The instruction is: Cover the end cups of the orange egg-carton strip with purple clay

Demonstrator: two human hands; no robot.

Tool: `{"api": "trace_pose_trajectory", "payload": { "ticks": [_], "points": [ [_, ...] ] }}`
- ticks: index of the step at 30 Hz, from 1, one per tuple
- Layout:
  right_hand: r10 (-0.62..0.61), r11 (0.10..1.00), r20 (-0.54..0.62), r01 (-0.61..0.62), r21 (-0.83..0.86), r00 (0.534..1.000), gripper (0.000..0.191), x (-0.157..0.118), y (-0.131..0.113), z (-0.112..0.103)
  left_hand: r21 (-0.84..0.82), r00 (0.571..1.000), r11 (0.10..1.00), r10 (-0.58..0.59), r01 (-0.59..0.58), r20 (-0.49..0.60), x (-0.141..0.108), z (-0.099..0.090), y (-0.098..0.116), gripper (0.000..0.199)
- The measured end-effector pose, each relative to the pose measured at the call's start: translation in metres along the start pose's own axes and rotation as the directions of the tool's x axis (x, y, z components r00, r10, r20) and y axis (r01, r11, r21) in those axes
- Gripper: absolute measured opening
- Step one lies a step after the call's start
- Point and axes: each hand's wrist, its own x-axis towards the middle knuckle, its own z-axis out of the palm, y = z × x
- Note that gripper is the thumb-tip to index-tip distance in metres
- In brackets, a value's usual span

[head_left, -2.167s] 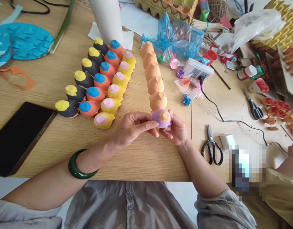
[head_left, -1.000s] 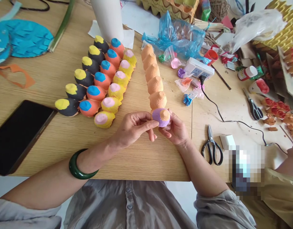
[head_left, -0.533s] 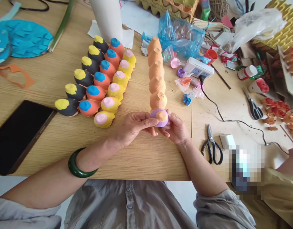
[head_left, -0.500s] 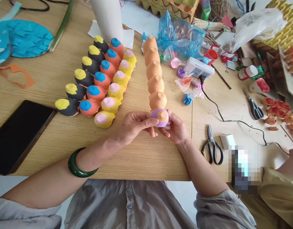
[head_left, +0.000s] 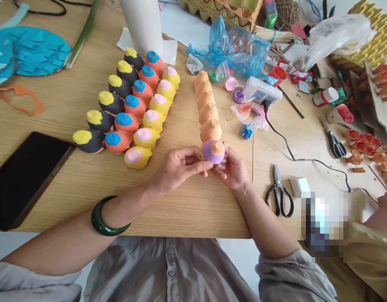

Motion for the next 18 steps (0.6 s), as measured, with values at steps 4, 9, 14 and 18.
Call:
{"api": "trace_pose_trajectory", "payload": {
  "ticks": [4,9,14,18],
  "points": [
    [0.020,0.999,0.021,-0.020,-0.033,1.000,0.052,0.0013,0.0012,-0.0018,0.113,0.999,0.994,0.017,-0.013,-0.034,-0.0023,0.0002,-0.0003,0.033],
    [-0.045,0.998,0.053,0.047,-0.039,0.998,0.053,0.0008,-0.0013,-0.0070,-0.066,0.992,0.994,-0.084,0.091,0.094,-0.0002,-0.0016,-0.0011,0.033],
    [-0.056,0.995,0.096,0.064,-0.075,0.994,0.057,-0.0006,-0.0012,-0.0064,-0.368,0.971,0.900,-0.203,0.235,0.123,0.0045,-0.0040,-0.0073,0.041],
    [-0.016,0.995,0.107,0.026,-0.099,0.994,0.054,-0.0017,0.0010,-0.0050,-0.295,0.979,0.934,-0.182,0.202,0.096,0.0043,-0.0047,-0.0048,0.043]
  ]
}}
